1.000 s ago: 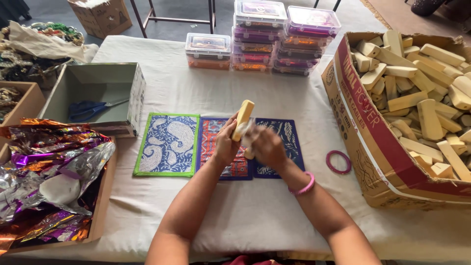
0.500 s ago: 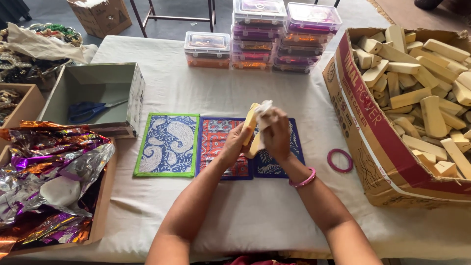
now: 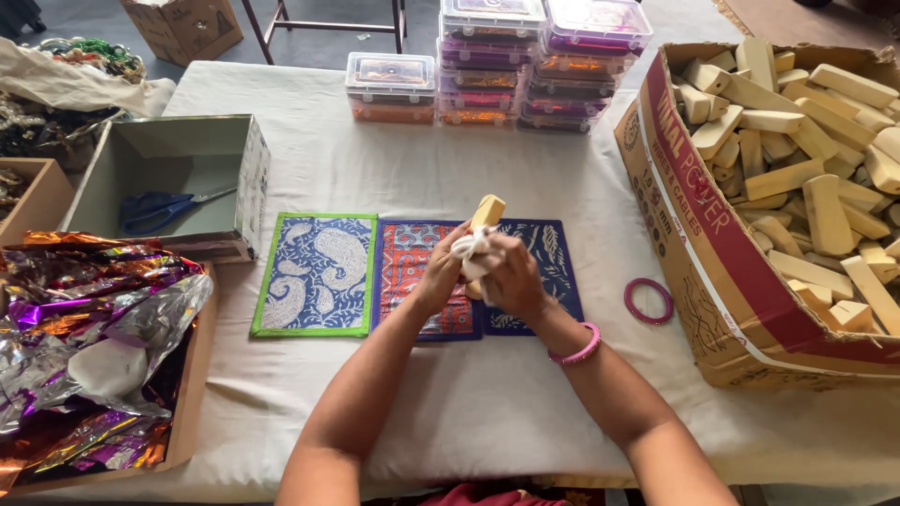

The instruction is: Wiping wooden blocks with a cloth and wrapping them in metallic foil before placing them in containers

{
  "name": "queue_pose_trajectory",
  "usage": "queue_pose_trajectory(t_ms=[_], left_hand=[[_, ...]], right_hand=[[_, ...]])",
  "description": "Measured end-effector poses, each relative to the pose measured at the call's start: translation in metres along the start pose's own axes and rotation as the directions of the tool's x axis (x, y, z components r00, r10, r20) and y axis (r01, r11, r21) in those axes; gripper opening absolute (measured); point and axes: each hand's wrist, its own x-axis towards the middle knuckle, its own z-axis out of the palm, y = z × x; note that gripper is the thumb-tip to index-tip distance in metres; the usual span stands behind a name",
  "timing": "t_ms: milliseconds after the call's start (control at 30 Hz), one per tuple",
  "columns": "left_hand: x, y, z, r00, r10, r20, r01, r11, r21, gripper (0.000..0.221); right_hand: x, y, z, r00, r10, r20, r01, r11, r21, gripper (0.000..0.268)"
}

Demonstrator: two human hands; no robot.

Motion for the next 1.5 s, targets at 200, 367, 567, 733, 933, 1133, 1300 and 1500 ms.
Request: queue_pose_trajectory(t_ms=[200, 367, 567, 733, 933, 1133, 1300, 1500], left_hand=[[-0.026, 0.084, 0.043, 0.980, 0.113, -0.165, 0.124, 0.303, 0.945, 0.049], [-0.030, 0.049, 0.046, 0.819, 0.531, 0.216, -0.066, -0.287, 0.956, 0.042], [-0.028, 0.014, 0.053, 0.921, 0.278, 0.273, -0.222, -0.200, 0.954, 0.048], [-0.006, -0.014, 0.017, 0.911, 0.413, -0.015, -0.255, 0.590, 0.766, 0.045], [-0.006, -0.014, 0.010, 0.983, -0.096, -0.158, 0.047, 0.958, -0.284, 0.041], [-0.014, 0.025, 0.030, 0.987, 0.057, -0.149, -0.095, 0.960, -0.265, 0.045], [-0.014, 0.011, 0.023, 0.980, 0.099, -0.175, -0.108, 0.993, -0.043, 0.047], [0.005, -0.037, -0.007, 0.993, 0.110, -0.036, -0.107, 0.992, 0.071, 0.041]], right_hand=[[0.005, 0.039, -0.009, 0.780, 0.585, -0.220, -0.556, 0.811, 0.183, 0.033], [-0.015, 0.053, 0.000, 0.623, 0.754, -0.209, -0.651, 0.647, 0.397, 0.029], [0.002, 0.028, -0.013, 0.749, 0.619, -0.236, -0.560, 0.782, 0.273, 0.031], [0.022, -0.005, -0.015, 0.972, 0.231, -0.032, -0.232, 0.973, -0.020, 0.034], [0.026, 0.002, -0.006, 0.963, 0.263, -0.061, -0.270, 0.935, -0.232, 0.034], [0.012, -0.006, -0.009, 0.979, -0.078, 0.191, 0.096, 0.992, -0.085, 0.019], [0.017, -0.009, -0.011, 0.992, -0.102, 0.070, 0.108, 0.990, -0.090, 0.024], [0.028, -0.006, -0.021, 0.934, 0.316, -0.168, -0.326, 0.945, -0.033, 0.022]])
